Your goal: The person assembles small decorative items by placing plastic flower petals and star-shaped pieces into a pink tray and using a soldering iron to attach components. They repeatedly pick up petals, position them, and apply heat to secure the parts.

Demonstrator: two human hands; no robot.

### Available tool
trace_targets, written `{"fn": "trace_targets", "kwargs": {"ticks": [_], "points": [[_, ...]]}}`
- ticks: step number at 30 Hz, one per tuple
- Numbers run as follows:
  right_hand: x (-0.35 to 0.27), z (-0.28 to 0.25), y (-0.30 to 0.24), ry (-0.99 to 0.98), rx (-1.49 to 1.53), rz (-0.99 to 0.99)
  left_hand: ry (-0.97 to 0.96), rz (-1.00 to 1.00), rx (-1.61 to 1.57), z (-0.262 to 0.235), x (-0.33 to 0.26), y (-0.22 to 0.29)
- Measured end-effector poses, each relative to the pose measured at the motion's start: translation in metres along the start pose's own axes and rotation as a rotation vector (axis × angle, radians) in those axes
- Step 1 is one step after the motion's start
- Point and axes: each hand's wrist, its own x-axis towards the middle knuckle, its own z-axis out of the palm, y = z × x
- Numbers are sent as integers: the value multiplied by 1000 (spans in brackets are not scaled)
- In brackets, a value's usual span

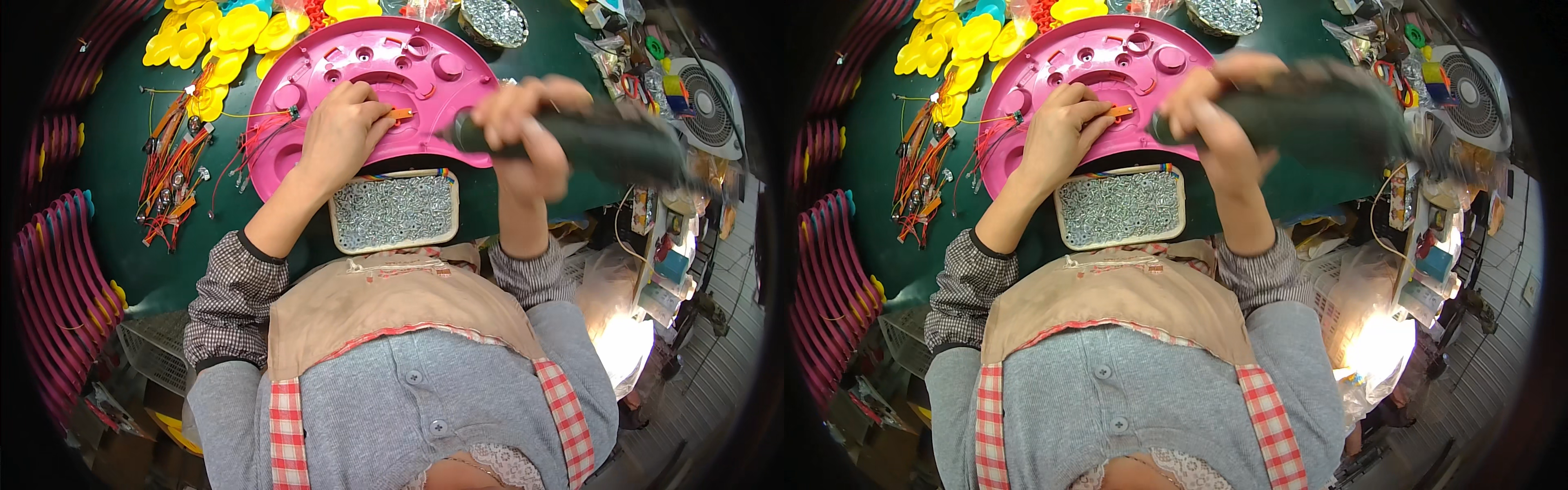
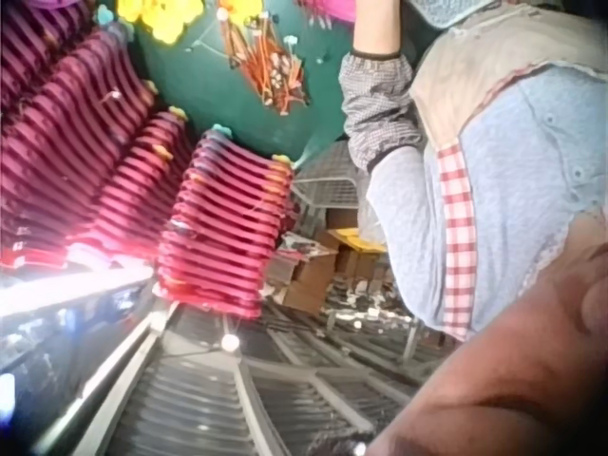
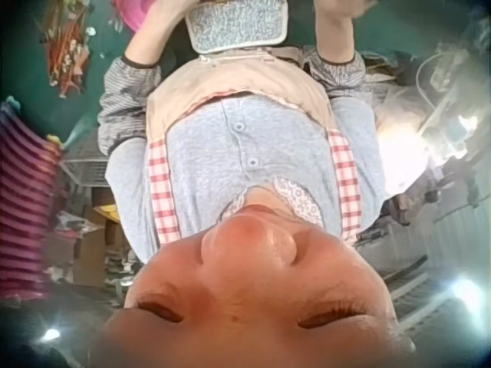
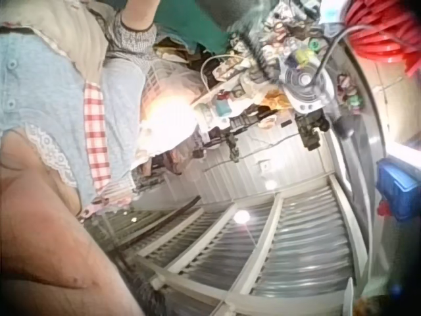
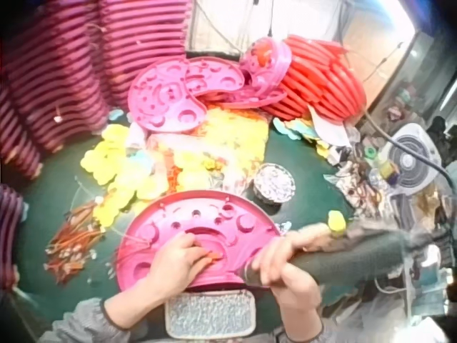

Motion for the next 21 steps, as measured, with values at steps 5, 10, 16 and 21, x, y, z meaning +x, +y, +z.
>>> {"fn": "trace_targets", "kwargs": {"ticks": [5,10,16,21], "points": [[-47,-2,-15,-80,-118,55,140,100,-14,-13,1,20],[-58,-1,-11,14,-122,136,29,242,-64,-11,-29,45],[-36,6,-47,-21,-36,42,-78,197,-140,5,-32,59],[-28,-1,-55,-56,86,-19,-59,199,-232,-1,-32,54]]}}
